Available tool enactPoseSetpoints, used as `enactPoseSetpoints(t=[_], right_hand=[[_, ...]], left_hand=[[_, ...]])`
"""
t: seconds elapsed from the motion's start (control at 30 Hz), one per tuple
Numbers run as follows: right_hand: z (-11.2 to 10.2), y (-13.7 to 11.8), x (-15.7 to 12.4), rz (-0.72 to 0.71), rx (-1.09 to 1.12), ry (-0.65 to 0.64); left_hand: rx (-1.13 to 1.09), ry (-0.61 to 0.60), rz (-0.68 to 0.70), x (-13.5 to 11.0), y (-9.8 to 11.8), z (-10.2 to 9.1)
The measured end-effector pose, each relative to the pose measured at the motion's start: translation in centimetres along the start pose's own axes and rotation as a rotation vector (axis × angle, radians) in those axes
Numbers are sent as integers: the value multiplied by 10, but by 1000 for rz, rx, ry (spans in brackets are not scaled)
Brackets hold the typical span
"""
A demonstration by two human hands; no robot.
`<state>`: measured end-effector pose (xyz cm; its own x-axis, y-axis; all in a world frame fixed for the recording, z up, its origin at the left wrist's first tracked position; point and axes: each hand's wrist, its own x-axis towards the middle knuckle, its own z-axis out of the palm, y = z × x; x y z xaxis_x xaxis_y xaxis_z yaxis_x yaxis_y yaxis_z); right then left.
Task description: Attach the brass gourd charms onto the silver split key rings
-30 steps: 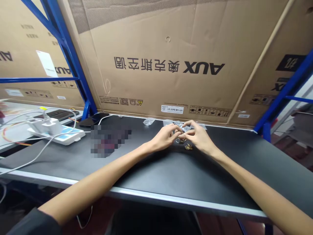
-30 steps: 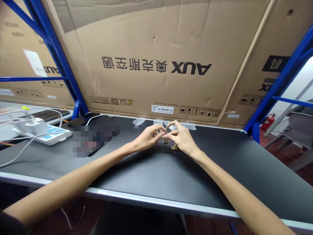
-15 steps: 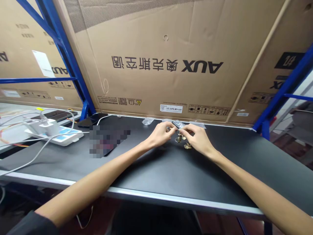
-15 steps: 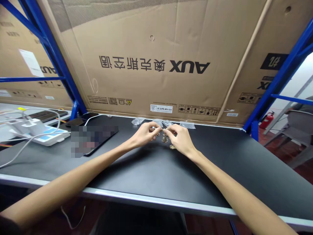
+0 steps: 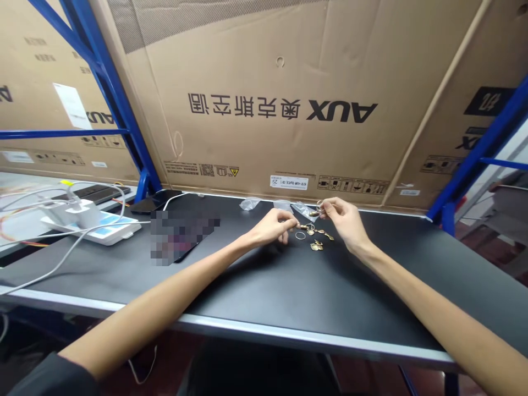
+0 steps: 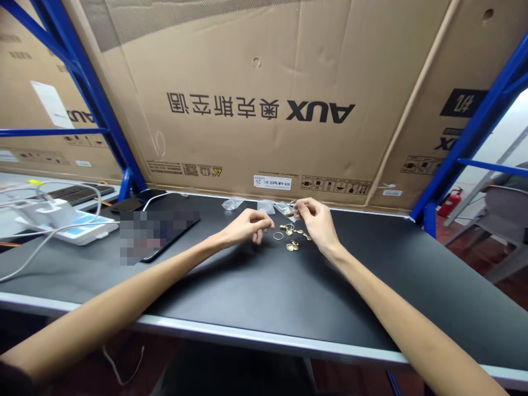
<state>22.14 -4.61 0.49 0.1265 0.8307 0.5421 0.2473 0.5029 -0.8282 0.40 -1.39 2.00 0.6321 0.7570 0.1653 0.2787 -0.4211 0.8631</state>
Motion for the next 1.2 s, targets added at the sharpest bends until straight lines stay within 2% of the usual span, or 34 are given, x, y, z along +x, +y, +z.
enactPoseSetpoints(t=[0.07, 0.17, 0.23, 0.3, 0.4, 0.6, 0.77, 0.83, 0.93, 1.03, 1.1, 1.2], right_hand=[[-7, 3, 6, 4, -1, 7], [-11, 2, 9, 9, -43, -44], [-10, 0, 8, 17, -90, -86], [-8, -2, 6, 36, -132, -132], [-4, -2, 2, 62, -141, -230], [3, -3, -3, 83, -161, -398], [7, -12, -9, 161, -96, -510], [7, -14, -10, 186, -93, -542], [8, -11, -10, 225, -31, -524], [9, -4, -7, 265, 11, -490], [7, -2, -5, 233, -95, -443], [-3, -6, -3, 112, -362, -375]], left_hand=[[103, 15, 3, 0, -2, -2], [445, 61, 106, -3, -5, -4], [659, 33, 199, -6, -6, -4], [754, -24, 246, -9, -8, -4], [748, -41, 279, -10, -8, -3], [618, 194, 427, -7, 0, -1], [629, 110, 506, -7, 0, -1], [616, 112, 518, -7, 0, -1], [597, 167, 488, -7, 2, -1], [548, 198, 384, -6, 7, -3], [477, 208, 281, -4, 9, -4], [343, 199, 105, -2, 8, -7]])
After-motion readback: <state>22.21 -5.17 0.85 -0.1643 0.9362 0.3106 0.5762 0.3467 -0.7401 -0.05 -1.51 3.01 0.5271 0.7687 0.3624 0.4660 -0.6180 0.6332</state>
